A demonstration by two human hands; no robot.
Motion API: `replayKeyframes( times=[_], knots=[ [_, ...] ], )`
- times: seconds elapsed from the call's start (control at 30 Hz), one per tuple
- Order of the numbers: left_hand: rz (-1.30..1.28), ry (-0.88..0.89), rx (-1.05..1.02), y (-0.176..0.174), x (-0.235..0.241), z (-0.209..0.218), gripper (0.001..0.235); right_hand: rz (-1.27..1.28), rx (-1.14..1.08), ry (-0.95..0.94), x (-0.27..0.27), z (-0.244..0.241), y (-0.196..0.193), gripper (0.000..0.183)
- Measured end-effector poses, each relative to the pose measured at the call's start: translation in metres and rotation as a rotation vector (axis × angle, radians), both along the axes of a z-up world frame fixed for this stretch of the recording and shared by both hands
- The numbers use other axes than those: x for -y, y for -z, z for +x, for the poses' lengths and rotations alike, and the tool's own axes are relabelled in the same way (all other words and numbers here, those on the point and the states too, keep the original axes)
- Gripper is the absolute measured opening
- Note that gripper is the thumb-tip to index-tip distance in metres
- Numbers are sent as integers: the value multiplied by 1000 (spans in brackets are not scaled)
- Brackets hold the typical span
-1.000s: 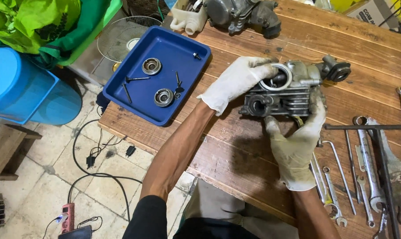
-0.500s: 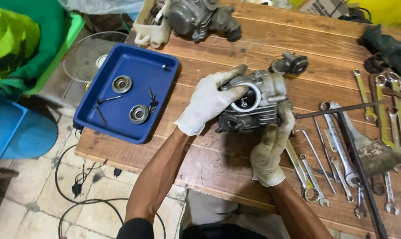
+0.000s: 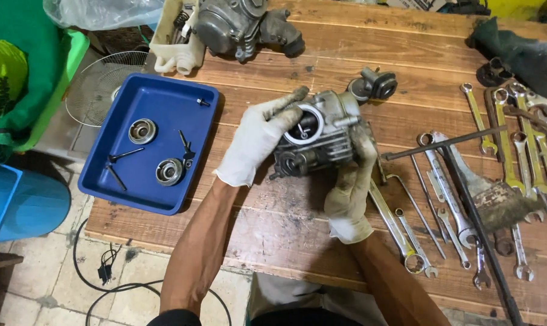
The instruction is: Disassembling and inspecting a motorcycle engine cylinder head using hand tools.
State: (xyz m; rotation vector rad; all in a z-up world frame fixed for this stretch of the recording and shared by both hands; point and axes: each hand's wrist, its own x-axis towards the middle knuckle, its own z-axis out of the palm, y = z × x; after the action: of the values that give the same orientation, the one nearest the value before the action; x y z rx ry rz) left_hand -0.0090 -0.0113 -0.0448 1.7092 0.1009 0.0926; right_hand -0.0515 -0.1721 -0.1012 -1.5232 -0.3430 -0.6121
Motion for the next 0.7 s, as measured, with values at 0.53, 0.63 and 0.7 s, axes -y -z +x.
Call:
replayKeyframes(
  times=[0.53, 0.63, 0.7],
  knots=[
    [-170, -81, 79, -1, 3, 1, 29, -1, -159, 76, 4, 13, 14, 44],
    [-122, -94, 54, -1, 5, 1, 29, -75, -91, 147, -2, 13, 9, 42],
    [-125, -102, 64, -1, 5, -1, 30, -29, -85, 105, -5, 14, 6, 44]
  ],
)
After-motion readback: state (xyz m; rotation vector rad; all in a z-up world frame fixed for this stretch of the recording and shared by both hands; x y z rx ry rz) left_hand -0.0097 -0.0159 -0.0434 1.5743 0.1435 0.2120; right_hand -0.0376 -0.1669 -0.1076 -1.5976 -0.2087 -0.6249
